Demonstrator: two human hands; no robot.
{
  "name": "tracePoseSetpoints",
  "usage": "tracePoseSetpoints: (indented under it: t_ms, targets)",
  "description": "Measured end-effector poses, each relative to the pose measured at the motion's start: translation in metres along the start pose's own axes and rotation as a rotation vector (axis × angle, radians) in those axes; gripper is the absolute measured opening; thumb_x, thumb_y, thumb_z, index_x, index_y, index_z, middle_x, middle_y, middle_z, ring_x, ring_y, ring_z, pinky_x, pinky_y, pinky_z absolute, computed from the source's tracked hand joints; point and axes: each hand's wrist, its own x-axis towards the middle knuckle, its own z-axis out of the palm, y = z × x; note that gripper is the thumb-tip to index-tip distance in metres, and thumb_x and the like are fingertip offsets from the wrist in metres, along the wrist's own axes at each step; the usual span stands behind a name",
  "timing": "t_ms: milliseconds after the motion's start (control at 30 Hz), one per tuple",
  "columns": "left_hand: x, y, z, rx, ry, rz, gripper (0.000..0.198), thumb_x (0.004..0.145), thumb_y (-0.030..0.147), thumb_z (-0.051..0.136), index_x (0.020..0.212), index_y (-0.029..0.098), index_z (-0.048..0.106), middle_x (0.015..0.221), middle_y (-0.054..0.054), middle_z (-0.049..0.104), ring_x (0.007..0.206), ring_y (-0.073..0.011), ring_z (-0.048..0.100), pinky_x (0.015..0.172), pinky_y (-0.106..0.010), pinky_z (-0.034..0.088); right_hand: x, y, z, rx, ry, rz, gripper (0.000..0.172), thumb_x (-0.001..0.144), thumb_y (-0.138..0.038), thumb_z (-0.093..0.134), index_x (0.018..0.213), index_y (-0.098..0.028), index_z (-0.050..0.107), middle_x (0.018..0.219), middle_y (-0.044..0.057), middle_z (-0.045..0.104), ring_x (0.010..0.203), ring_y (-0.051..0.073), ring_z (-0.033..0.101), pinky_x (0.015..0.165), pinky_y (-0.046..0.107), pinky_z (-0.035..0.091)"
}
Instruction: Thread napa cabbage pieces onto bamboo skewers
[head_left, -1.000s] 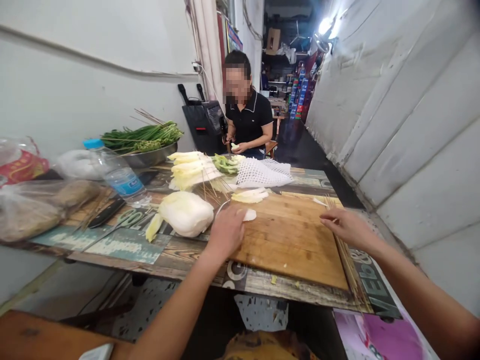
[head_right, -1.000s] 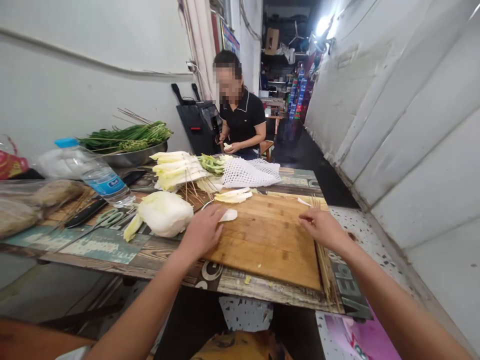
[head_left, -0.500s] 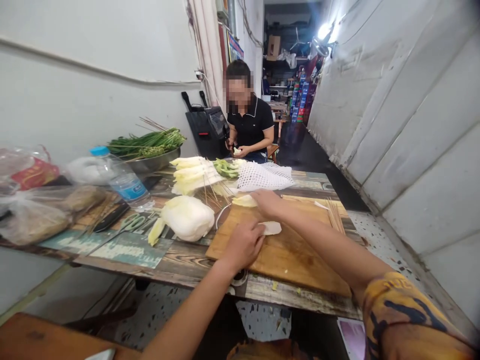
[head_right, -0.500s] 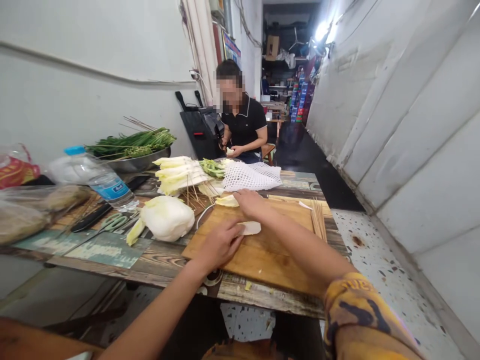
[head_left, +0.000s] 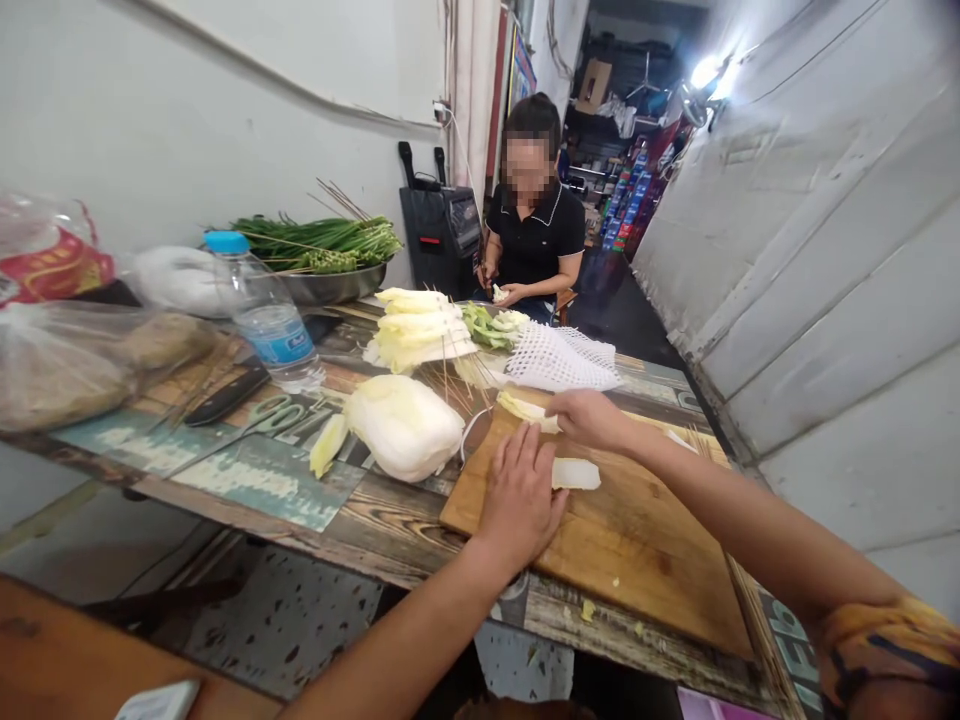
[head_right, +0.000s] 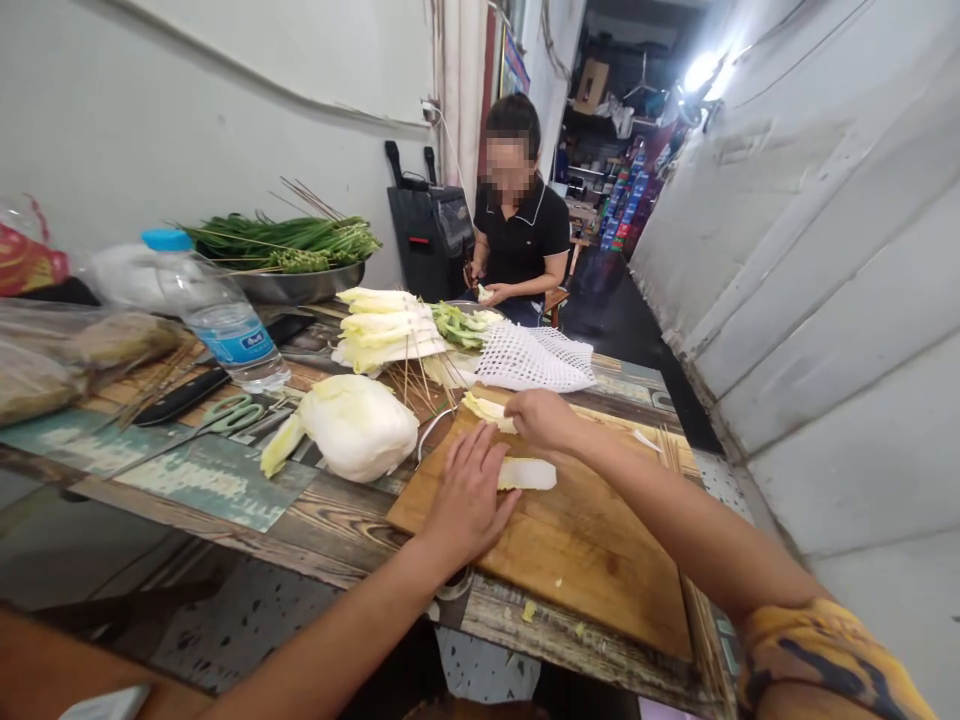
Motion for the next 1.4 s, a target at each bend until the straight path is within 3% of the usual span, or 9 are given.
tracePoseSetpoints:
  t_ms: [200,300,500,633,867,967,1100,1233,1400]
  targets:
    - [0.001,0.0,0.001,-0.003,-0.05,-0.038,0.045,0.081,0.029,0.054,0.123,0.015,0.046,0.135,-0.016,0.046,0.13,-0.0291,0.034,0.108,-0.05,0.023,0.095,0.008,0.006,0.084,-0.002,0.124,0.03,0.09,-0.032,0.054,0.116,-0.016,0.056,0.117,0.007,0.058,0.099,0.02,0.059,0.084,0.041,0.049]
    - [0.001,0.001,0.001,0.008,-0.06,-0.056,0.046,0.081,0.029,0.053,0.124,0.016,0.045,0.135,-0.015,0.045,0.13,-0.0286,0.034,0.109,-0.048,0.022,0.125,0.01,0.009,0.082,-0.061,0.233,0.03,0.09,-0.032,0.054,0.116,-0.016,0.055,0.117,0.008,0.057,0.099,0.02,0.059,0.083,0.04,0.05]
    - [0.001,0.002,0.0,-0.014,-0.096,-0.072,0.047,0.081,0.029,0.052,0.126,0.017,0.044,0.137,-0.014,0.043,0.131,-0.0288,0.031,0.107,-0.047,0.027,0.147,0.014,0.008,0.089,-0.156,0.4,0.031,0.09,-0.032,0.054,0.116,-0.016,0.055,0.116,0.008,0.057,0.096,0.02,0.059,0.081,0.039,0.051]
    - [0.001,0.001,0.0,-0.012,-0.113,-0.073,0.048,0.082,0.029,0.051,0.127,0.015,0.043,0.138,-0.015,0.042,0.132,-0.0294,0.03,0.106,-0.047,0.027,0.145,0.012,0.0,0.073,-0.048,0.474,0.032,0.089,-0.032,0.055,0.116,-0.014,0.055,0.116,0.009,0.057,0.097,0.02,0.059,0.081,0.04,0.051]
    - [0.001,-0.002,0.003,0.011,-0.104,-0.04,0.041,0.084,0.031,0.05,0.122,0.017,0.048,0.134,-0.015,0.046,0.128,-0.03,0.036,0.104,-0.048,0.029,0.086,0.021,-0.053,0.087,0.271,0.5,0.028,0.091,-0.03,0.051,0.111,-0.012,0.057,0.114,0.011,0.059,0.101,0.021,0.058,0.087,0.041,0.047]
    - [0.002,-0.004,0.004,0.015,-0.089,-0.016,0.039,0.083,0.031,0.052,0.119,0.017,0.05,0.131,-0.015,0.048,0.125,-0.0295,0.038,0.103,-0.048,0.03,0.038,0.025,-0.067,0.174,0.304,0.415,0.027,0.094,-0.024,0.04,0.102,-0.01,0.062,0.096,0.012,0.068,0.082,0.016,0.065,0.079,0.03,0.048]
    - [0.003,-0.004,0.003,0.019,-0.08,0.013,0.037,0.083,0.03,0.052,0.118,0.016,0.051,0.123,-0.015,0.054,0.119,-0.0286,0.044,0.098,-0.047,0.034,-0.02,0.018,-0.048,0.306,0.198,0.301,0.029,0.092,-0.026,0.042,0.087,-0.012,0.067,0.064,0.003,0.069,0.052,0.01,0.062,0.056,0.019,0.046]
    - [0.003,-0.002,0.0,0.009,-0.091,0.07,0.034,0.085,0.028,0.05,0.116,0.017,0.053,0.11,-0.012,0.06,0.107,-0.026,0.052,0.092,-0.042,0.039,-0.062,0.021,-0.019,0.299,0.173,0.309,0.021,0.085,-0.026,0.053,0.08,-0.016,0.071,0.079,0.004,0.073,0.071,0.014,0.066,0.065,0.021,0.046]
    - [0.004,-0.006,0.002,0.006,-0.038,0.122,0.036,0.084,0.028,0.051,0.118,0.016,0.052,0.116,-0.012,0.059,0.108,-0.0254,0.052,0.094,-0.041,0.04,-0.132,0.071,-0.015,0.218,0.195,0.575,0.024,0.084,-0.028,0.052,0.093,-0.019,0.072,0.096,0.006,0.072,0.089,0.018,0.065,0.074,0.022,0.044]
